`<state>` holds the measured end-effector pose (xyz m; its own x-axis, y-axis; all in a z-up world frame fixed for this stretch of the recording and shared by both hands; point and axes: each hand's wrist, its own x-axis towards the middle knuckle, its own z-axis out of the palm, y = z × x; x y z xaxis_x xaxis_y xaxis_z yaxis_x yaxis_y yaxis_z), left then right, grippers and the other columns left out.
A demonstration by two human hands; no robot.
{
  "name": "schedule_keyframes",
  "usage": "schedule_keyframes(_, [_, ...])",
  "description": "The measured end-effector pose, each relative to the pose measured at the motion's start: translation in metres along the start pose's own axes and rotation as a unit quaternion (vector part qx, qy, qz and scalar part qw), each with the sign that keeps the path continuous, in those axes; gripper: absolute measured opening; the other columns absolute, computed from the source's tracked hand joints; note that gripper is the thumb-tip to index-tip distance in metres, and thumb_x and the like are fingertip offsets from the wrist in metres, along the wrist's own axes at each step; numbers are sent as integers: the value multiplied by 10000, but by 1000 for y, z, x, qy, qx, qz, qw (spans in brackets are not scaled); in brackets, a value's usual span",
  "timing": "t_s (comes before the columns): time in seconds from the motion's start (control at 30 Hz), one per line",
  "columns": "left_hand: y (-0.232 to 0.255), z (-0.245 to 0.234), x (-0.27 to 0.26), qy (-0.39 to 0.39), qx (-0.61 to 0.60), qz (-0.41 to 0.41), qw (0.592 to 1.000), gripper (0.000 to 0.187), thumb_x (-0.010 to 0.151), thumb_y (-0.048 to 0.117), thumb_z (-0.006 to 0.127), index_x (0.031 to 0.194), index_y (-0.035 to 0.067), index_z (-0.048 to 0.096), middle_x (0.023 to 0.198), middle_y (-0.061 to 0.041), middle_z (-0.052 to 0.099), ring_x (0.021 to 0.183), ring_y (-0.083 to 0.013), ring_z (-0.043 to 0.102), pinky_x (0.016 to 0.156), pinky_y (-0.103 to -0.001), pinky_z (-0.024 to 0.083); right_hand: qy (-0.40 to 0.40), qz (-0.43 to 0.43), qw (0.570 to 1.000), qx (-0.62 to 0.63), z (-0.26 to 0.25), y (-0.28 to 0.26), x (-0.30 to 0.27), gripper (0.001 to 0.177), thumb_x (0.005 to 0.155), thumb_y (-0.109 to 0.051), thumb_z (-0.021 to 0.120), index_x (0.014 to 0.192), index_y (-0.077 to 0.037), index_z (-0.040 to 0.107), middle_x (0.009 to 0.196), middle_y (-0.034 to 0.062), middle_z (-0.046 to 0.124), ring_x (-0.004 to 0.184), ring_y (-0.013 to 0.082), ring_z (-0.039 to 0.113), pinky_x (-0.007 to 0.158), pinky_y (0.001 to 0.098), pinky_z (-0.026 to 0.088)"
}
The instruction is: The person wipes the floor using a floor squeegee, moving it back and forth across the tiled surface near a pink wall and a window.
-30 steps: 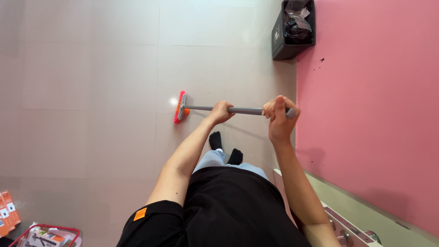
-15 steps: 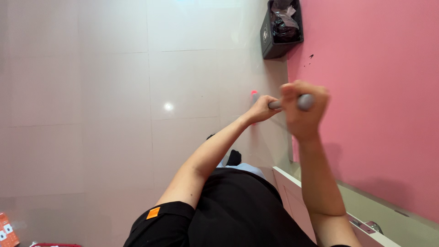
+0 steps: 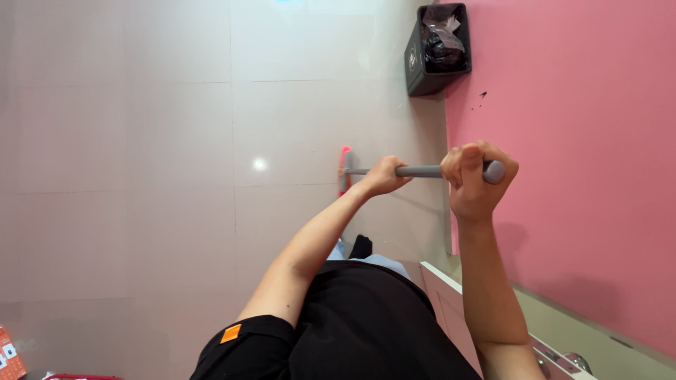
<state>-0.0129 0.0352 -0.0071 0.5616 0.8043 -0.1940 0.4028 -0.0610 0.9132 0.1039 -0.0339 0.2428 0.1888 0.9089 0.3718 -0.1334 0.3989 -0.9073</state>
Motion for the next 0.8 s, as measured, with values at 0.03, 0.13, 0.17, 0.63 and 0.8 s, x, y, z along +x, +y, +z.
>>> schedule_keyframes(0.03, [-5,-8,-5,5,6,1,1000,190,841,185,729,766,12,712,632,-203,589,570,-291,549,585,-424,500,-3,7,1000,17,-1,4,-2,512,1134,-270,592,717,-60,383,583,-6,361,490,89,326,502,290,297])
schedule_keyframes(0.13, [-29,-31,-22,35,32,-4,999,130,795,164,728,831,45,765,698,-217,666,639,-353,674,620,-439,532,-3,24,998,56,0,31,-8,490,1137,-275,562,734,-37,415,584,4,373,520,104,336,539,317,330])
schedule_keyframes(0.17, [-41,-40,-28,22,61,-30,997,139,810,169,731,818,32,756,697,-226,659,639,-370,661,629,-445,527,3,34,997,74,2,42,-12,478,1131,-282,556,749,-22,434,589,8,383,525,106,346,548,323,349])
schedule_keyframes(0.63, [-66,-63,-33,98,117,21,988,184,772,200,778,905,72,786,808,-200,721,796,-389,706,711,-445,556,38,35,993,106,15,57,-5,397,1103,-246,601,832,16,478,611,-1,384,534,113,359,541,334,367])
schedule_keyframes(0.8, [4,-25,-3,30,39,33,998,177,853,224,764,877,49,772,761,-212,687,723,-394,658,685,-439,532,24,6,1000,-10,9,-20,14,508,1160,-208,575,709,-48,406,541,-1,377,470,81,343,474,281,324])
